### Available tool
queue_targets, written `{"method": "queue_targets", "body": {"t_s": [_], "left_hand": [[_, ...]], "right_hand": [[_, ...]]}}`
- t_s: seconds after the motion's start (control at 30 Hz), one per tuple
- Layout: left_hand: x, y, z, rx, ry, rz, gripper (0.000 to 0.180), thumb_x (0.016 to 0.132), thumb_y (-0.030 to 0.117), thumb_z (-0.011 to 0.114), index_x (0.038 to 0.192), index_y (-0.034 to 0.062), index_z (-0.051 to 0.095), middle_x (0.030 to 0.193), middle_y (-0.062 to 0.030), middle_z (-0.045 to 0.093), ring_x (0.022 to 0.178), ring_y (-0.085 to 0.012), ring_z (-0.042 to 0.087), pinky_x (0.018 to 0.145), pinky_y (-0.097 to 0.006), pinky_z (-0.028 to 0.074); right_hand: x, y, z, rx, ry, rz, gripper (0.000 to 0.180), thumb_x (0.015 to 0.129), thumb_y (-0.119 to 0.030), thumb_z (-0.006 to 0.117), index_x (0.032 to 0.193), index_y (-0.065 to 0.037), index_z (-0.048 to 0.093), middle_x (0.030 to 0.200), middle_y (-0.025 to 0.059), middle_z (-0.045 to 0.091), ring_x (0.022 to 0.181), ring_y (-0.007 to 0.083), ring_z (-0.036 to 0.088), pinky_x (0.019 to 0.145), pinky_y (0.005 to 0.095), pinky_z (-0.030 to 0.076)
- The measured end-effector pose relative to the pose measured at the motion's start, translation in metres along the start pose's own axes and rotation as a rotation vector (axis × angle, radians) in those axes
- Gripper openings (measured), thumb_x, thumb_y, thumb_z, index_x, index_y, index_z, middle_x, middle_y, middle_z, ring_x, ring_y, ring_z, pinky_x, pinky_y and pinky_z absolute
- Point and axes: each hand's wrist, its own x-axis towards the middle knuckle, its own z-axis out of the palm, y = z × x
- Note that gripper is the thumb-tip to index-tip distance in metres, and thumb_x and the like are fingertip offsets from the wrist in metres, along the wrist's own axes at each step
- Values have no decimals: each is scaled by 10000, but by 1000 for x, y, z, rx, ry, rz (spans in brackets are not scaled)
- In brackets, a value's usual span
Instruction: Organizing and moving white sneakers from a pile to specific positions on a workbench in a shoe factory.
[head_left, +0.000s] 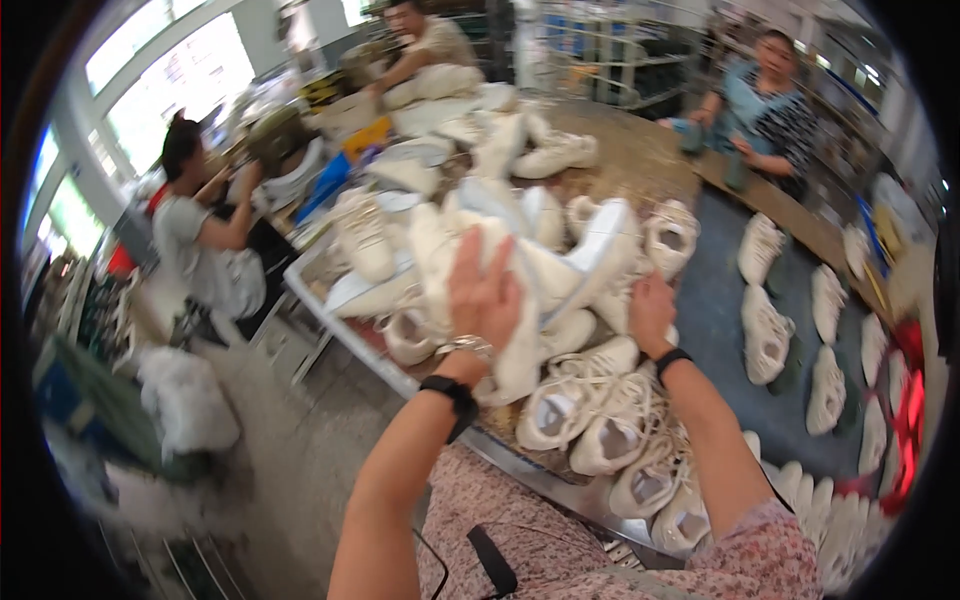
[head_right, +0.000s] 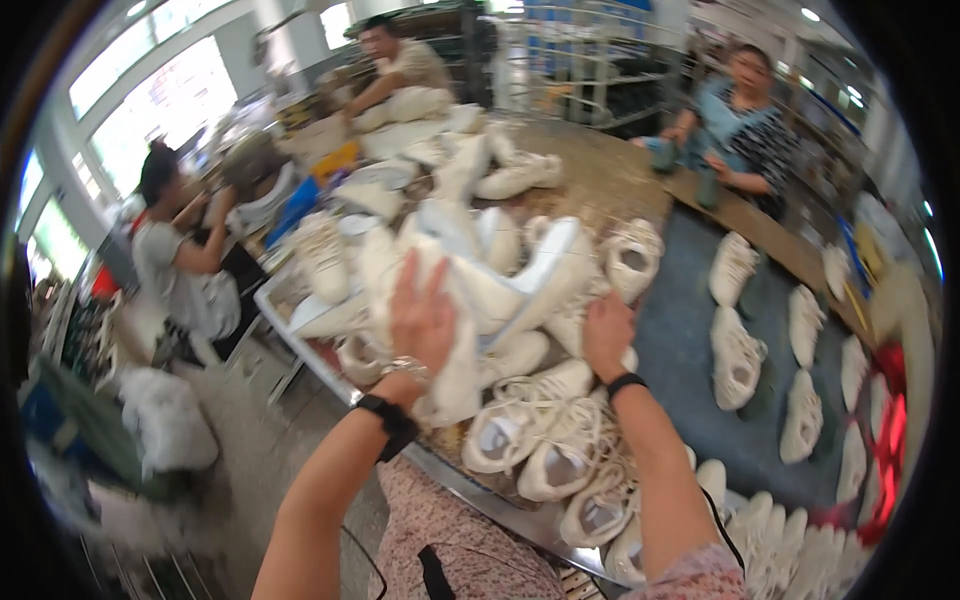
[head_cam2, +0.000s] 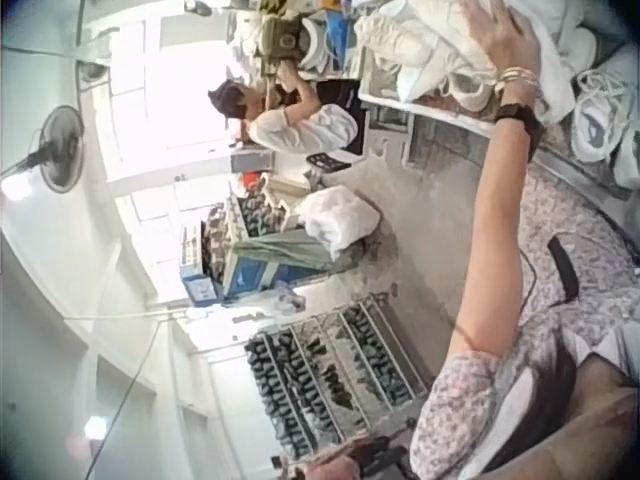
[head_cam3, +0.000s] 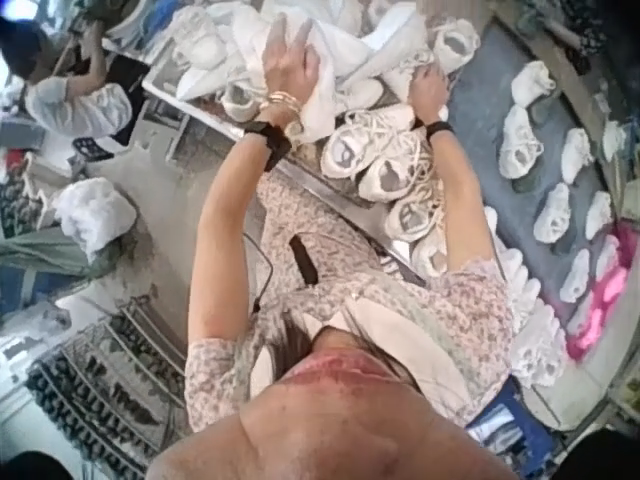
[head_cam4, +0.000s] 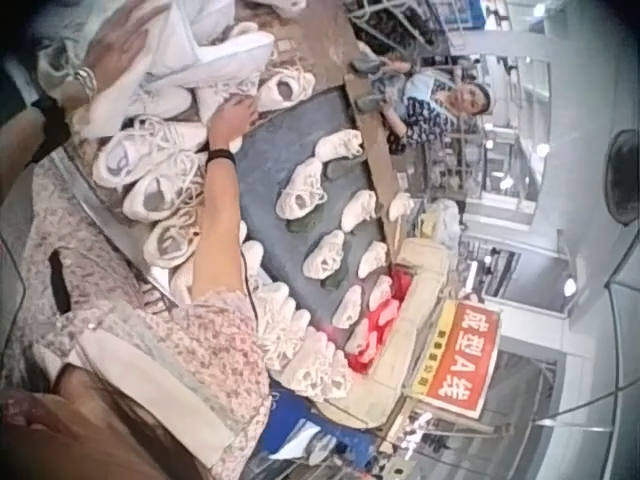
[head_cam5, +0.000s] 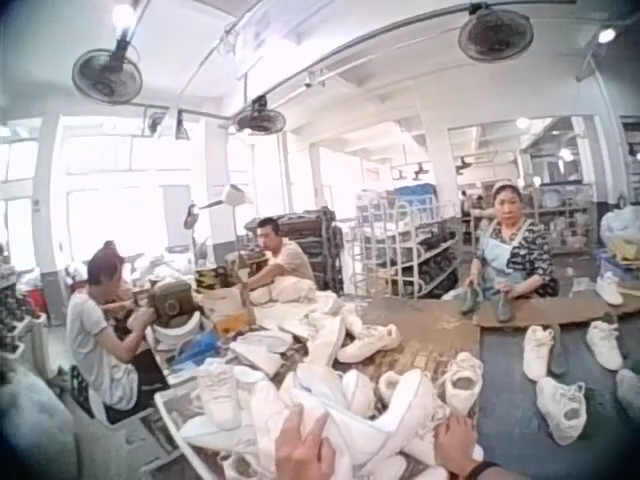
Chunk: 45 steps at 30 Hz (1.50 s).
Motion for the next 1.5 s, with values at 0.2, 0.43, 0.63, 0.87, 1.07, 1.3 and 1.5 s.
{"method": "queue_targets", "body": {"t_s": [0.2,0.43,0.63,0.87,1.07,1.3,1.5], "left_hand": [[3,10,6,-17,38,-2,529,864,131,608,1388,184,571,1503,-233,415,1362,-408,431,1115,-497,361],[3,17,0,-55,33,-12,514,869,121,596,1379,179,578,1472,-233,435,1322,-428,451,1094,-499,376],[1,12,-4,-35,13,-8,507,879,131,590,1383,176,577,1486,-224,422,1341,-410,438,1096,-492,372],[3,20,11,-76,-5,30,516,876,112,590,1390,162,568,1483,-263,424,1349,-423,437,1103,-501,364],[0,1,5,61,-67,21,511,904,91,535,1414,108,541,1528,-267,372,1406,-405,385,1140,-496,325],[9,16,12,-69,-18,58,478,911,80,514,1387,66,559,1508,-284,396,1353,-442,436,1103,-479,357],[3,4,-2,-49,-53,42,465,940,67,468,1398,58,541,1516,-299,365,1362,-459,416,1116,-456,342]], "right_hand": [[9,41,15,-65,56,-72,303,995,-308,438,1102,-76,603,1114,183,640,1033,412,582,873,522,466],[10,25,-1,-164,-126,-10,417,996,-297,446,1285,-25,573,1290,147,609,1178,363,545,967,459,470],[6,22,9,-139,-15,-76,384,985,-282,457,1246,-36,595,1251,126,629,1130,354,572,925,458,493],[5,51,4,-138,86,-108,316,950,-228,487,1161,-37,623,1127,138,649,1047,368,593,874,475,497],[4,9,2,-80,136,-184,141,864,-187,561,861,-59,619,919,108,596,911,314,578,709,482,497],[9,16,-8,-42,144,-114,209,898,-248,552,971,-69,631,1015,113,622,1007,337,584,817,451,515],[55,34,-36,431,-430,266,377,904,-365,575,1023,-19,666,1039,188,680,1009,328,644,870,429,500]]}}
